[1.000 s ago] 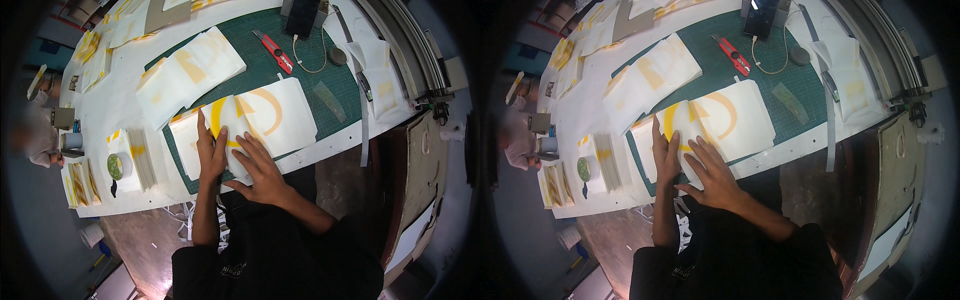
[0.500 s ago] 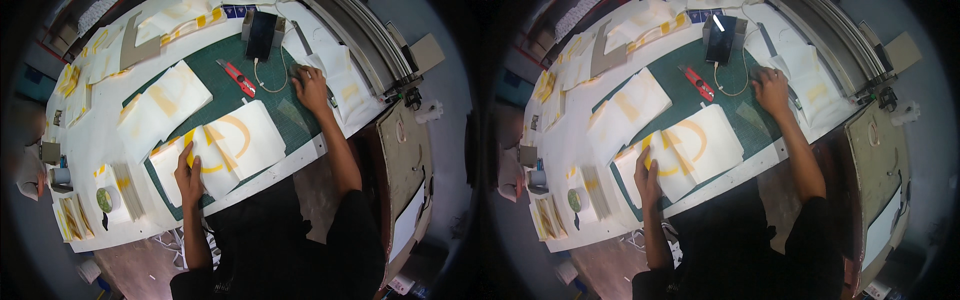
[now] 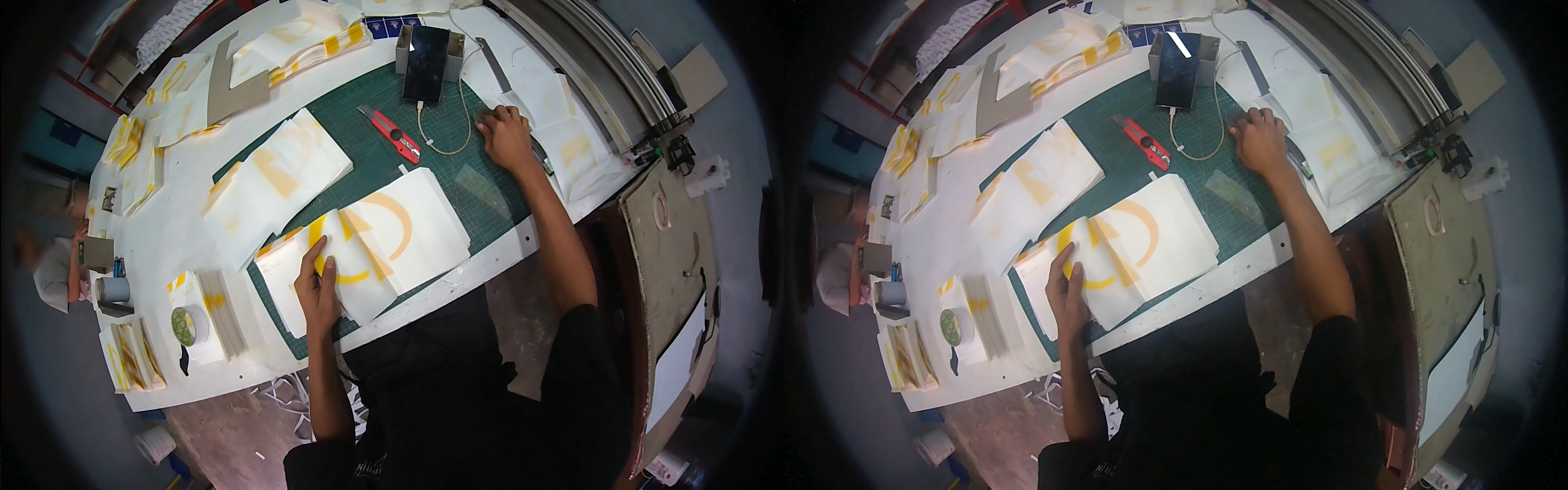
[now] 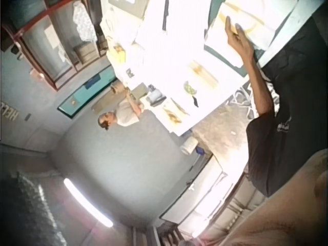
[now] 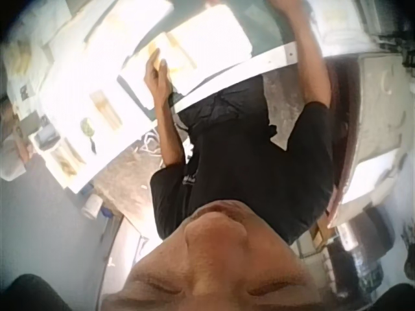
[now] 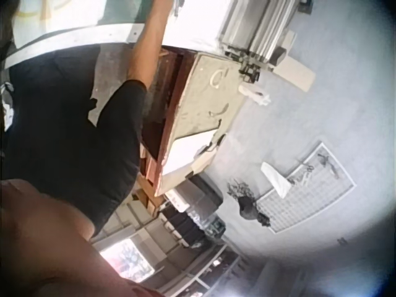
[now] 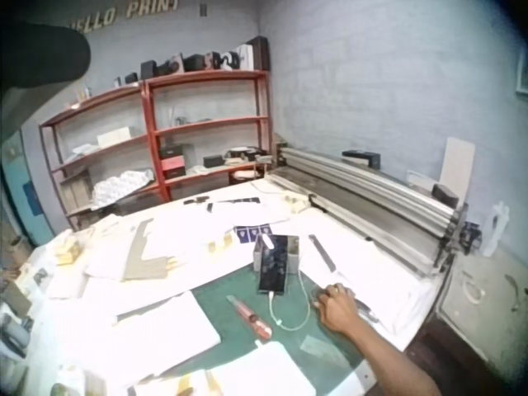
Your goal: The person assembles a stack of white paper sheets by hand on a green cutting mat. They repeatedly open the stack to reveal yellow circular patterns, smooth the pages, and fold the sheets. The person handles the paper stack one at a time, ensuring the pages are aligned and the patterns are visible.
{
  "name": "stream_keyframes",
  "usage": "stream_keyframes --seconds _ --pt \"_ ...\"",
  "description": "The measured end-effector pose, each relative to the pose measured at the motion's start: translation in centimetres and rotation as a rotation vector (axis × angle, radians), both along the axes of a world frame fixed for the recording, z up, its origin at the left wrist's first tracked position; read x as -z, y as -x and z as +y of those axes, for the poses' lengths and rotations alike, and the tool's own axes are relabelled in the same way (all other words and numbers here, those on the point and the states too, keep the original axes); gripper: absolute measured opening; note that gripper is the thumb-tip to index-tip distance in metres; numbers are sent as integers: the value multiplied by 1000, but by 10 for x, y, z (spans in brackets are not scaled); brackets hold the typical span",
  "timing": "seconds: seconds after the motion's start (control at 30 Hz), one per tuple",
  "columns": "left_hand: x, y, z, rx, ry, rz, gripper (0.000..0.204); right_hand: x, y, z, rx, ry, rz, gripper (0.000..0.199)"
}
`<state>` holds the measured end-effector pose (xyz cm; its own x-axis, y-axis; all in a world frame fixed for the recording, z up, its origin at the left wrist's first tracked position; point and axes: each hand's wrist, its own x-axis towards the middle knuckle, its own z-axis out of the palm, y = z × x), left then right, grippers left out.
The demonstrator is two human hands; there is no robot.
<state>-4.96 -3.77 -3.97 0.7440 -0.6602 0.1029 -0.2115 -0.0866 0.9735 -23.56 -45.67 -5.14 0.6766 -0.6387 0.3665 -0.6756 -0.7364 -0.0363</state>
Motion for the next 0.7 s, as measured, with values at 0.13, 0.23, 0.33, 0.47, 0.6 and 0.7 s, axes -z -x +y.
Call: stream_keyframes --seconds 0.13,0.23,0.33,0.47,0.6,0.7 --pt "-1 1 -1 1 -17 -10 33 -16 3 4 10 -48 18 27" --pt "0 -1 -1 13 -52 -22 30 -30 0 40 -108 157 -387 16" --pt "-3 1 3 19 -81 -34 29 -32 6 125 -118 8 -601 11" --pt "3 0 0 10 -66 -40 29 -13 17 225 -48 -220 -636 18" --pt "-4 1 0 18 -85 -34 29 -13 22 270 126 -192 -465 31" --pt "-3 2 -1 12 -90 -26 29 -5 24 276 151 -182 -379 40"
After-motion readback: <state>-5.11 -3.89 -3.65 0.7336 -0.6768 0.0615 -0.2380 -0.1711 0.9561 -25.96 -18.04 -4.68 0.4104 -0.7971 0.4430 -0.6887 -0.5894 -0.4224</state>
